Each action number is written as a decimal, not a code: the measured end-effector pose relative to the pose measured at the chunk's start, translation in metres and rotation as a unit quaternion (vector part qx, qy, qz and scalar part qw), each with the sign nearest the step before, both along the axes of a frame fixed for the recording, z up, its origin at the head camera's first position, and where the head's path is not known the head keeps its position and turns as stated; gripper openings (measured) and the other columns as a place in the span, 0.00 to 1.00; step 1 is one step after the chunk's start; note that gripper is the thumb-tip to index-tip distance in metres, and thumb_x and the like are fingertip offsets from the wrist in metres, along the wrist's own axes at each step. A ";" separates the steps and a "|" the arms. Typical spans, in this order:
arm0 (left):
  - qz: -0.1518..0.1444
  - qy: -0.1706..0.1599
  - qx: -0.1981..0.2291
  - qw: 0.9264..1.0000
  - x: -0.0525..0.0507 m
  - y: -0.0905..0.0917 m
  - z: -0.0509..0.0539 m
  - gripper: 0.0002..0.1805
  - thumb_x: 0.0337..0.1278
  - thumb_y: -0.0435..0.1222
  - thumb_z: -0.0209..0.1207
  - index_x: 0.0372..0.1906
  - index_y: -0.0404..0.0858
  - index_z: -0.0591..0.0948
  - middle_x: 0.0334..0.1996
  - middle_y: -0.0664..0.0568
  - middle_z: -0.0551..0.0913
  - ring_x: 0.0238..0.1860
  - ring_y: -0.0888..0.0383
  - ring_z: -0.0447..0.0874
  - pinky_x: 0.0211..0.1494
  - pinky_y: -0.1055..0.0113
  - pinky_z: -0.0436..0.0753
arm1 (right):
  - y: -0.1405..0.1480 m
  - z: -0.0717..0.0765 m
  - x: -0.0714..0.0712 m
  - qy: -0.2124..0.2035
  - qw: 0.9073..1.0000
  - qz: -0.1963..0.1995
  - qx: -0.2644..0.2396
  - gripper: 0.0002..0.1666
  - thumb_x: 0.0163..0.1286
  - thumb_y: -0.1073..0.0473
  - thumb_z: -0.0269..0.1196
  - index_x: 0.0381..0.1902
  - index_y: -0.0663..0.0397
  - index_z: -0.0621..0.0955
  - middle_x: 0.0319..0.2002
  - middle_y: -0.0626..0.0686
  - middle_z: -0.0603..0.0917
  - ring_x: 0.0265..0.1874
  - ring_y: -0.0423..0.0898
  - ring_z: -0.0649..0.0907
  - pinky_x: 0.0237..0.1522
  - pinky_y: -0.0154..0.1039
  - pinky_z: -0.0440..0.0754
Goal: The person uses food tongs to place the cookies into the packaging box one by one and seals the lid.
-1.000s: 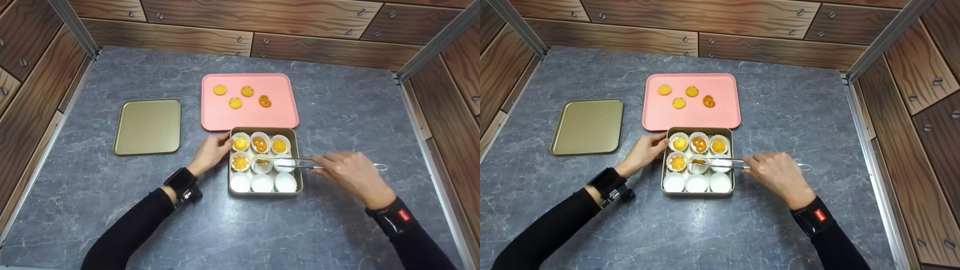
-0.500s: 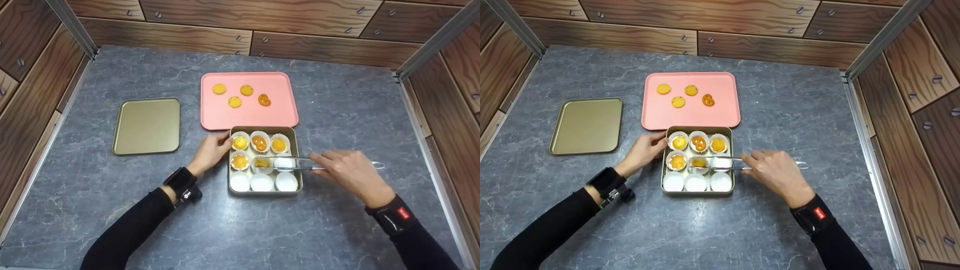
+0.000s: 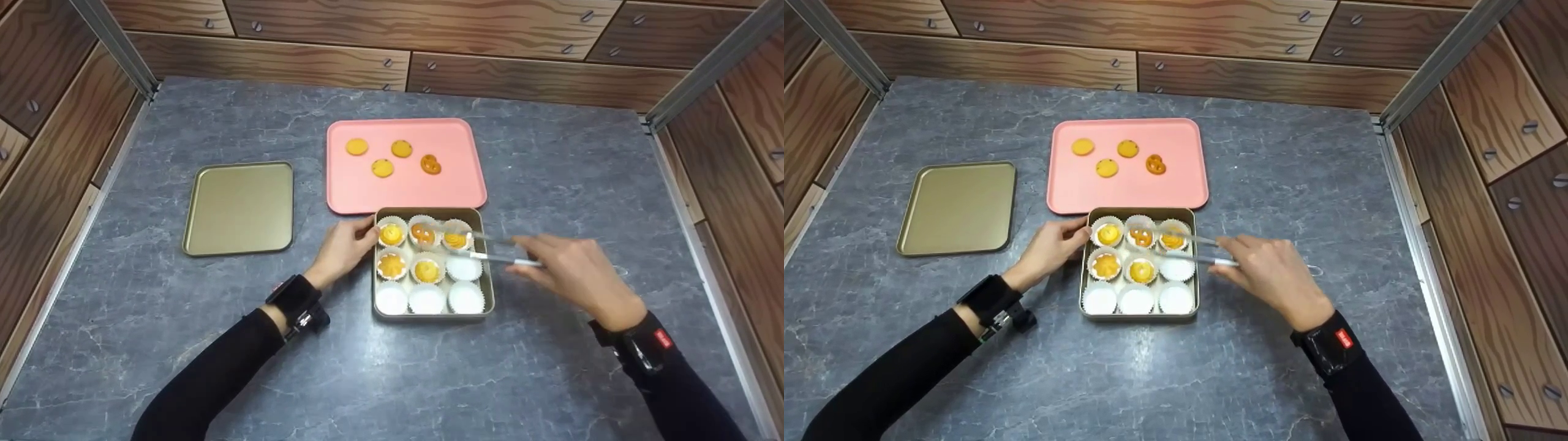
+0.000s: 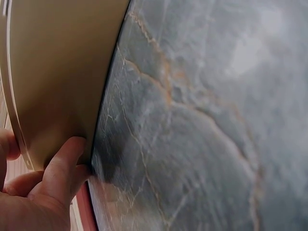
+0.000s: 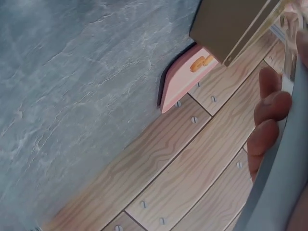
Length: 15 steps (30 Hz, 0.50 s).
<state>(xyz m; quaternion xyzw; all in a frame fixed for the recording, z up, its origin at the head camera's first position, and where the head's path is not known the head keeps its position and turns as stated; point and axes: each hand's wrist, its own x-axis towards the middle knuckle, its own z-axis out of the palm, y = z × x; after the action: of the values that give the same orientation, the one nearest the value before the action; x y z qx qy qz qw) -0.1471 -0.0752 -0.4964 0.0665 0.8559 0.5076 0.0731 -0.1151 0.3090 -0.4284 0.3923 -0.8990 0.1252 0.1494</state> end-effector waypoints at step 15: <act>-0.001 0.001 0.007 1.000 0.000 0.001 -0.001 0.24 0.73 0.37 0.60 0.69 0.34 0.75 0.65 0.40 0.78 0.65 0.47 0.80 0.70 0.56 0.77 | -0.025 0.013 -0.042 -0.039 0.983 -0.178 -0.023 0.20 0.68 0.46 0.72 0.40 0.57 0.84 0.19 0.48 0.76 0.14 0.43 0.68 0.13 0.39 0.67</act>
<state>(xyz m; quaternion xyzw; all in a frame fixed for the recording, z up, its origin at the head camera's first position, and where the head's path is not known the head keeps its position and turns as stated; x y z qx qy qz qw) -0.1473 -0.0744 -0.4970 0.0680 0.8521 0.5138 0.0725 -0.1574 0.2838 -0.4153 0.2175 -0.9564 0.1324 0.1429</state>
